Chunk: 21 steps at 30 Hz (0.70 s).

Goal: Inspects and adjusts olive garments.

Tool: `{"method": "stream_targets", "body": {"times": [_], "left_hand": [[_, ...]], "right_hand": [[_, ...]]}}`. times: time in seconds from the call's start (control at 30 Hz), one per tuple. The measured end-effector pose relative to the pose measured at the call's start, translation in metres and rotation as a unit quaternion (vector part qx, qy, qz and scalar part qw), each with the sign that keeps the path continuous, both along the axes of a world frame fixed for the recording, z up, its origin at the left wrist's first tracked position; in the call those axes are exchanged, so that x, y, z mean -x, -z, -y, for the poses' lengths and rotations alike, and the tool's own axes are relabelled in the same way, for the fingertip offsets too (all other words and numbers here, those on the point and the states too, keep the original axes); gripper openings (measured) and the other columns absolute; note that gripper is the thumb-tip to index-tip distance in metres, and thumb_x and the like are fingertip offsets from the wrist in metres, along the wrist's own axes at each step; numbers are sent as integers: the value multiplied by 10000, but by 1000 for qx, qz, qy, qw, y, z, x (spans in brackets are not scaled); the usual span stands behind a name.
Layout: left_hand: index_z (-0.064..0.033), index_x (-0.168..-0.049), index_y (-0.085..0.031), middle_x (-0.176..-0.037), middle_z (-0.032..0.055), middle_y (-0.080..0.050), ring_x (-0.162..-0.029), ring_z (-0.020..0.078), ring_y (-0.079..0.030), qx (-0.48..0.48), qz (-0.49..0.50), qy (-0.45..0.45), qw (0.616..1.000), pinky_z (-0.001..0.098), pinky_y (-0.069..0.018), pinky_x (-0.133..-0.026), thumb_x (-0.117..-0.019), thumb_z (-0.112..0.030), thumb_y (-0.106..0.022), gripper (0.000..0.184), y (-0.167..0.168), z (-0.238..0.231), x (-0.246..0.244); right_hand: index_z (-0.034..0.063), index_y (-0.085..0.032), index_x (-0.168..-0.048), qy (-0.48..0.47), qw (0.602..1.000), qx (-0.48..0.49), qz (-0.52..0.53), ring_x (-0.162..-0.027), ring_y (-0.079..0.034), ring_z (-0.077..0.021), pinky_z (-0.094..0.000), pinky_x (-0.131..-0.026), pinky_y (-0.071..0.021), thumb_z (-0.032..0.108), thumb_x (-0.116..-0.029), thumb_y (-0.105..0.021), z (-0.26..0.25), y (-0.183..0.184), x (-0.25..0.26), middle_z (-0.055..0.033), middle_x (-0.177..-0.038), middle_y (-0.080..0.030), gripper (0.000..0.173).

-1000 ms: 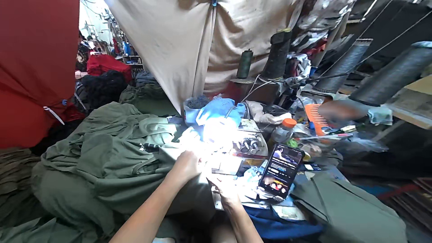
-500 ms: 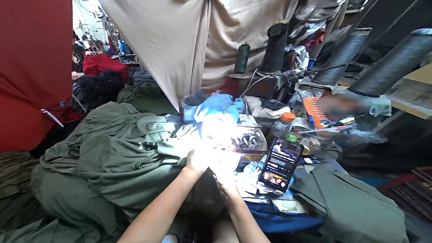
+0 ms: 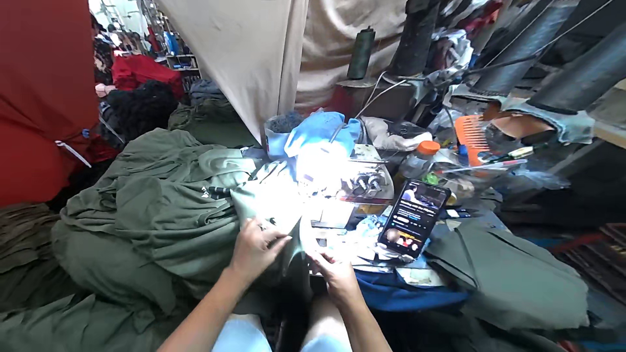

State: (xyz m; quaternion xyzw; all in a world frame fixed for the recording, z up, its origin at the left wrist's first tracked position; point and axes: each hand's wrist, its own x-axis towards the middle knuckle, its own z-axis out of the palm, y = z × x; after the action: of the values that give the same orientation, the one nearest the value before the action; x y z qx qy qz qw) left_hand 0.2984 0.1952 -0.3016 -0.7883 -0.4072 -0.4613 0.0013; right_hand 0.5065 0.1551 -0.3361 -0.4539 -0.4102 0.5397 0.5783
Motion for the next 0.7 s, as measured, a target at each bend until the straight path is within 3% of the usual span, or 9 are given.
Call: {"method": "stream_targets", "body": {"times": [0.1, 0.23, 0.4, 0.7], "left_hand": [[-204, -882, -808, -815, -43, -736, -839, 143, -652, -14, -9, 6, 1000, 358, -521, -816, -887, -288, -752, 101, 11, 14, -27], [-224, -989, -817, -888, -30, -749, -865, 151, -668, -25, -46, 19, 998, 354, -533, -837, -928, -222, -684, 146, 21, 19, -34], [-202, -896, -801, -829, -45, -729, -871, 126, -649, -17, -13, 22, 1000, 303, -514, -849, -901, -226, -725, 79, 24, 24, -32], [-154, -947, -816, -882, -8, -750, -885, 135, -666, -37, -1, 53, 998, 285, -530, -856, -925, -192, -714, 111, 31, 28, -34]], "right_hand": [[-24, -712, -840, 1, 999, 14, -40, -603, -641, -90, -235, -604, -565, 7, -929, -690, 2, -6, 7, -51, -701, -689, 97], [-44, -708, -886, -21, 999, 22, -40, -658, -688, -138, -279, -657, -604, 3, -952, -651, 5, -7, 5, -87, -750, -708, 100], [-53, -711, -899, -37, 998, 18, -40, -693, -712, -150, -298, -708, -622, -19, -955, -633, 8, -7, 6, -99, -776, -726, 101], [-18, -742, -881, -34, 998, -21, -40, -773, -723, -126, -296, -795, -613, 11, -963, -613, 9, -6, 5, -68, -803, -742, 156]]}}
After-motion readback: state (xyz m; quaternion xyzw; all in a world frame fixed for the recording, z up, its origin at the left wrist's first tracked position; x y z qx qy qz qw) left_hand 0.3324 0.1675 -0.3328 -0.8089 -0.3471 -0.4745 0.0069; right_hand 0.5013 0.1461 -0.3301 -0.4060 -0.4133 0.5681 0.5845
